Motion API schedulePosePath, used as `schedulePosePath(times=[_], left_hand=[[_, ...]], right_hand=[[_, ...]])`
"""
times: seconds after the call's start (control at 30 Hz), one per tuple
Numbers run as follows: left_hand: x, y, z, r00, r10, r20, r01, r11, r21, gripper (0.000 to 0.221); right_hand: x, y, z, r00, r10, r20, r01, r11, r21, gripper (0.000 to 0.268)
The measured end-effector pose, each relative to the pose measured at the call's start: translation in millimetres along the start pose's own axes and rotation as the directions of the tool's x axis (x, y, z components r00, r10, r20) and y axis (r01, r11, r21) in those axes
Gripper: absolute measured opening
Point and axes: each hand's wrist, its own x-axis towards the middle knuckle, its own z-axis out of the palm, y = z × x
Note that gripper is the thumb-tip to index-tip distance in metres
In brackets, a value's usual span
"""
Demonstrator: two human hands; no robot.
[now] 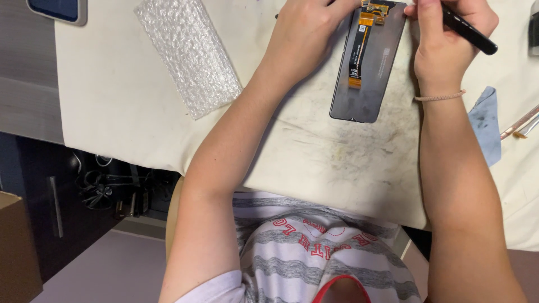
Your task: Unpacking a replacement mobile phone screen and marking the connector area with a marker pen.
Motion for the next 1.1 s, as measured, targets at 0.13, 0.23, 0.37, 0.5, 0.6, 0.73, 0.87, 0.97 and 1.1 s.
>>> schedulePosePath(times=[0.13, 0.23, 0.37, 0.5, 0.6, 0.73, 0.87, 0.97, 1.1], left_hand=[[-1.2, 0.9, 1.9, 0.999, -0.004, 0.043, 0.005, 1.0, -0.023, 0.053], [1.0, 3.9, 3.2, 0.997, 0.074, -0.02, -0.074, 0.997, -0.012, 0.041], [-2.7, 20.6, 21.5, 0.997, 0.07, -0.026, -0.066, 0.989, 0.13, 0.033], [0.6, 34.6, 30.1, 0.989, 0.105, -0.102, -0.079, 0.968, 0.237, 0.003], [-1.7, 39.5, 29.6, 0.996, 0.049, -0.074, -0.033, 0.98, 0.199, 0.01], [-15.2, 53.1, 36.4, 0.987, -0.051, 0.15, -0.009, 0.927, 0.374, 0.047], [-19.4, 80.0, 25.5, 0.928, -0.221, 0.3, 0.097, 0.921, 0.376, 0.069], [-20.5, 90.7, 20.3, 0.886, -0.264, 0.38, -0.002, 0.819, 0.574, 0.104], [-18.7, 93.9, 13.8, 0.851, -0.298, 0.432, -0.06, 0.762, 0.645, 0.114]], right_hand=[[-6.6, 6.8, -0.7, 0.998, -0.059, 0.03, 0.057, 0.996, 0.066, 0.019], [-5.6, 13.4, 0.7, 0.996, 0.085, 0.026, -0.088, 0.982, 0.165, 0.016], [-1.9, 0.8, 2.7, 0.988, 0.153, 0.017, -0.154, 0.98, 0.129, 0.027], [-1.7, -1.0, 2.9, 0.991, 0.137, -0.007, -0.135, 0.982, 0.134, 0.042], [-3.8, 1.0, -0.1, 0.997, 0.08, 0.01, -0.08, 0.995, 0.058, 0.022], [-5.0, -0.9, 1.5, 0.993, 0.11, 0.032, -0.113, 0.99, 0.082, 0.025], [-3.7, -5.4, -0.5, 0.987, 0.136, 0.086, -0.14, 0.99, 0.036, 0.022], [-3.6, -4.7, -2.1, 0.978, 0.179, 0.111, -0.185, 0.982, 0.044, 0.019], [-4.6, -1.3, -4.2, 0.977, 0.174, 0.123, -0.18, 0.983, 0.044, 0.02]])
